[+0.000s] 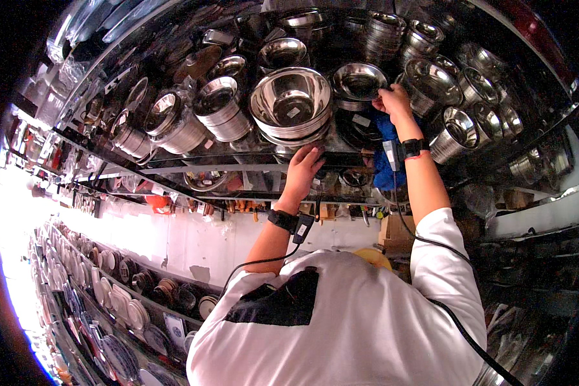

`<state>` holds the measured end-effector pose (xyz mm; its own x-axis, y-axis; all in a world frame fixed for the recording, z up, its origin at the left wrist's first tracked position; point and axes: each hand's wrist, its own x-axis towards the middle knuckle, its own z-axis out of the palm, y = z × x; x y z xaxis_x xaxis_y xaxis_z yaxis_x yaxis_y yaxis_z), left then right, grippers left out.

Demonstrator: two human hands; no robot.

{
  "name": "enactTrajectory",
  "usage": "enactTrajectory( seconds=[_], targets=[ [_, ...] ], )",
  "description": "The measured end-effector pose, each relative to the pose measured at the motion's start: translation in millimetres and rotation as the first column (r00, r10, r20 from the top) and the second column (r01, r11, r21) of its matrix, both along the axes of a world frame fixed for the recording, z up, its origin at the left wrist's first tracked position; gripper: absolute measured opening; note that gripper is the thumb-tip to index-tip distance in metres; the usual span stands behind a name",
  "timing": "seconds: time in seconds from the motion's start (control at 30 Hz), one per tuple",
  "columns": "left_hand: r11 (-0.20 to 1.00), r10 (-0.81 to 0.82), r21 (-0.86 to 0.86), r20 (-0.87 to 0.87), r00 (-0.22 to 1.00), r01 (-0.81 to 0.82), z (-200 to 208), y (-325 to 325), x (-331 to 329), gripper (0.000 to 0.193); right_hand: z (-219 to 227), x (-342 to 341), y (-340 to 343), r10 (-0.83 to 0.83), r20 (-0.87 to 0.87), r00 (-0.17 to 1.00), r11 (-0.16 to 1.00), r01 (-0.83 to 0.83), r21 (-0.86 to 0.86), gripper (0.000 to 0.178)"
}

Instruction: The person repeatedly picks up small metal bowls from a shelf, rubs them with a blue cloth, and places them on a yellow rotating polishing pad. The person then returns the bowls to the shelf. This cycle is repeated multiple times throughout the clip.

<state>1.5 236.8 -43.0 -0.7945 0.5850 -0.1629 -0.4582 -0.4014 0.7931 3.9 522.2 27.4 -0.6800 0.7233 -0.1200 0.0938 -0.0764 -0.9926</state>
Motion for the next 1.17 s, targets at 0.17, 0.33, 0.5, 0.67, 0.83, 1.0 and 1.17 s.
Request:
enactTrajectory(
  seconds=[0.17, 0.33, 0.5, 0.67, 0.83, 1.0, 1.17],
  targets=[
    [1.000, -0.003, -0.001, 0.019, 1.000, 0.003, 0.6, 1.0, -1.1, 0.027, -5.3, -13.8, 0.0, 0.009, 0.064, 0.998, 0.999, -0.012, 0.042, 0.041],
    [1.000, -0.001, -0.009, 0.003, 1.000, 0.001, 0.1, -1.5, -4.4, 0.028, -6.0, -27.0, -1.5, 0.005, 0.227, 0.974, 0.984, -0.045, 0.172, 0.055],
    [1.000, -0.011, -0.011, 0.005, 1.000, 0.011, 2.3, 1.2, -3.8, 0.028, -30.5, -44.2, 26.1, -0.134, 0.403, 0.906, 0.844, -0.109, 0.525, 0.034],
    [1.000, -0.003, -0.020, 0.001, 1.000, 0.003, 2.3, -0.1, -2.3, 0.028, -20.5, -42.7, 22.2, -0.009, 0.542, 0.840, 0.811, -0.311, 0.496, 0.024],
    [1.000, -0.005, -0.007, -0.036, 0.999, 0.005, -4.2, 0.6, -3.8, 0.028, -10.6, -40.0, 17.0, 0.130, 0.551, 0.824, 0.929, -0.296, 0.224, 0.027],
    [0.999, -0.003, -0.041, -0.052, 0.999, 0.001, -2.4, 4.4, -3.9, 0.028, -29.2, -38.1, 21.6, 0.169, 0.344, 0.923, 0.981, -0.191, 0.030, 0.027],
    [1.000, -0.024, -0.016, -0.026, 0.999, 0.024, -6.5, 0.1, -6.7, 0.034, -27.6, -39.7, 17.4, 0.186, 0.305, 0.934, 0.982, -0.172, -0.073, 0.027]
  ],
)
